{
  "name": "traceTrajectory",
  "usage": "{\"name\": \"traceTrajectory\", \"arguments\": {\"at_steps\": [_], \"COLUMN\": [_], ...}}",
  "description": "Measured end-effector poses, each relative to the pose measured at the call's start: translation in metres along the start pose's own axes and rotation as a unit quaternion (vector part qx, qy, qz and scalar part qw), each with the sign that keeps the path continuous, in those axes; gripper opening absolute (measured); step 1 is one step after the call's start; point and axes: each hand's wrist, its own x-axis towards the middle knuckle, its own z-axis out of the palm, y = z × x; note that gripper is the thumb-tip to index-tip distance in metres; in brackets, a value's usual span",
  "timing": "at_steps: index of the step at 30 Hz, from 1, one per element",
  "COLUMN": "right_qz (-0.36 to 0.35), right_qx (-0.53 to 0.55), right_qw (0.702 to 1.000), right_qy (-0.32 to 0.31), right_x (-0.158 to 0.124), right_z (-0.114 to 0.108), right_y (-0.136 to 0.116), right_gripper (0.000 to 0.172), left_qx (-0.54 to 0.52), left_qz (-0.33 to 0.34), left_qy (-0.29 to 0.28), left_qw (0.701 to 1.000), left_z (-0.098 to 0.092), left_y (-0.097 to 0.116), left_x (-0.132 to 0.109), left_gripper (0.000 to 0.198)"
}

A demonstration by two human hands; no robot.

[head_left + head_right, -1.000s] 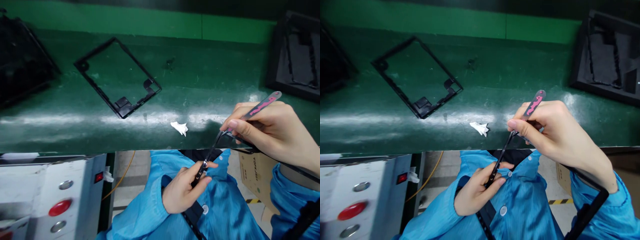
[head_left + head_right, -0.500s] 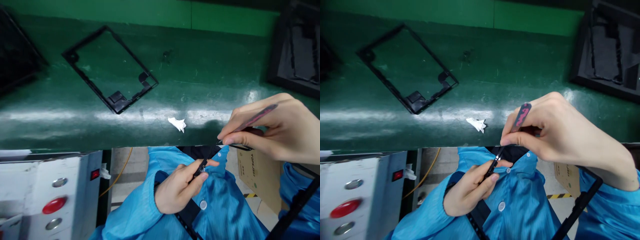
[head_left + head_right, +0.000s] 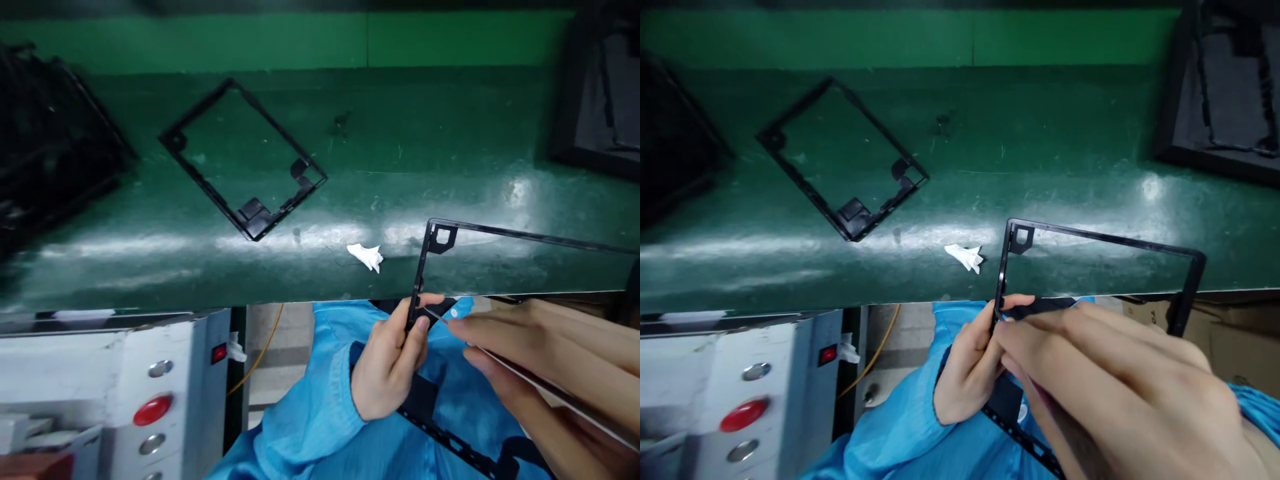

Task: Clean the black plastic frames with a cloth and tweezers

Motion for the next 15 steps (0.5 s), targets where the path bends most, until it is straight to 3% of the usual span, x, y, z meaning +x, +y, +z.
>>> {"name": "traceTrajectory", "arguments": {"at_steps": [4,15], "right_qz": [0.037,-0.027], "right_qx": [-0.005,-0.023], "right_qw": [0.999,0.999], "right_qy": [0.032,0.008], "right_x": [0.006,0.015], "right_z": [0.011,0.006], "right_y": [-0.013,0.001], "right_gripper": [0.023,0.024], "left_qx": [0.023,-0.029], "left_qz": [0.018,0.012], "left_qy": [0.001,-0.015], "left_qw": [1.0,0.999], "left_z": [0.002,0.003], "left_y": [-0.001,-0.001], "left_x": [-0.004,-0.007], "left_gripper": [0.05,0.047]}}
